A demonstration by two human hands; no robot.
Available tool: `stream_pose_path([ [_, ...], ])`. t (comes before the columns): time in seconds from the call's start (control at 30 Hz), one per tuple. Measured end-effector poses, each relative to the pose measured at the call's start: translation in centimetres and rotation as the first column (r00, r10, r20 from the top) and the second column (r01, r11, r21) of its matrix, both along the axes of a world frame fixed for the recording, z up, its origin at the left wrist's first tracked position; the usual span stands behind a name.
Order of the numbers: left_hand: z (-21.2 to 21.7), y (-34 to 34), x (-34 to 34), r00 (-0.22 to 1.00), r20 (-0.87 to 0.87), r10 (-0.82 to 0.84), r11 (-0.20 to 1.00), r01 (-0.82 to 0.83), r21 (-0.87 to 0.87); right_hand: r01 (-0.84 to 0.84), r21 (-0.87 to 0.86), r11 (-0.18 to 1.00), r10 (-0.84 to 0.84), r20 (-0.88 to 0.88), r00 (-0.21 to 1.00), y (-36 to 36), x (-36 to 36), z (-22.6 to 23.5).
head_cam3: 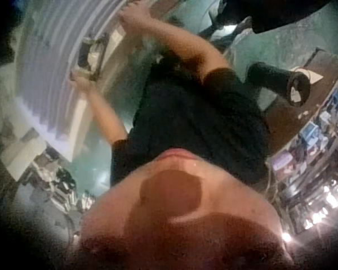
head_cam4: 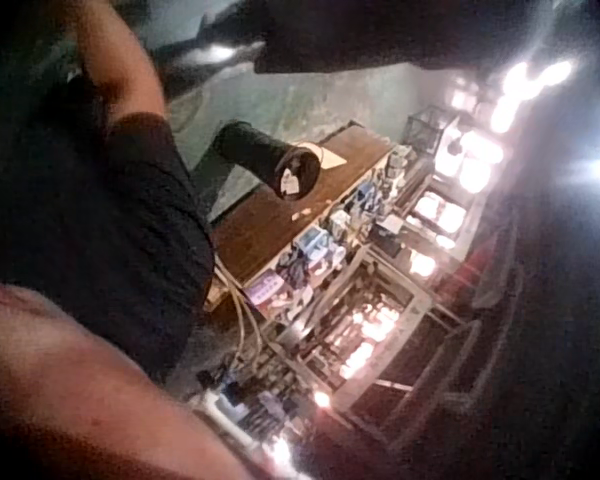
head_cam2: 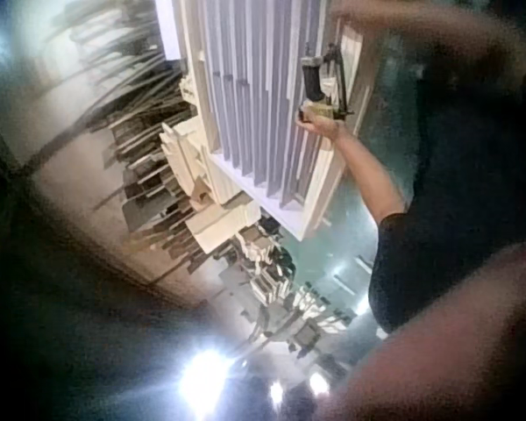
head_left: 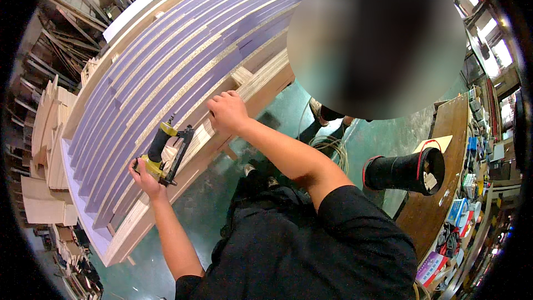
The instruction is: The person assembles a large wooden frame structure by placing thin wooden slats onto a base frame. They use a pneumatic nail gun to secure the slats in place, working systematically along the length of the frame. The person handles the wood pieces and the tool with both hands to align and fasten the components.
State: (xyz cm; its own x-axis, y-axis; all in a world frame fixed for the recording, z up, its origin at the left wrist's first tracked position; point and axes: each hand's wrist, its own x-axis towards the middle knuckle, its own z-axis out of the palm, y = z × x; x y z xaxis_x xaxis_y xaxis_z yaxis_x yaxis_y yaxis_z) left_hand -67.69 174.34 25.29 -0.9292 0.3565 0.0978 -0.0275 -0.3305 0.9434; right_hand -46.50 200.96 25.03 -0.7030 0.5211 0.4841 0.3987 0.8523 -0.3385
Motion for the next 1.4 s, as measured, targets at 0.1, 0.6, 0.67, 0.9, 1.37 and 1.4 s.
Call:
stream_pose_path([
  [0.1,-0.1,-0.4,0.4,0.999,-0.025,0.038,0.999,-0.039,-0.021,0.022,0.005,1.0,-0.022,-0.002,1.0,-0.7,0.1,-0.2],
  [0.6,-0.1,-0.2,0.5,0.995,-0.056,0.079,0.995,-0.082,-0.053,0.019,0.049,0.999,-0.013,-0.12,0.993,-0.4,-0.2,-0.6],
  [0.67,0.0,-0.2,0.7,0.998,-0.032,0.059,0.998,-0.06,-0.033,0.021,0.057,0.998,-0.013,-0.128,0.992,-0.3,-0.3,-0.7],
  [0.9,0.5,0.1,1.2,0.996,-0.03,0.083,0.994,-0.085,-0.067,0.022,0.06,0.998,-0.013,-0.147,0.989,-0.2,-0.3,-0.7],
  [1.37,-0.5,-0.1,0.5,0.996,0.018,0.083,0.997,-0.083,-0.008,0.053,0.075,0.996,-0.044,-0.118,0.992,-0.5,-0.9,-0.5],
  [1.4,-0.1,0.0,0.7,0.996,0.03,0.088,0.996,-0.087,-0.011,0.047,0.072,0.996,-0.039,-0.118,0.992,-0.6,-0.9,-0.4],
])
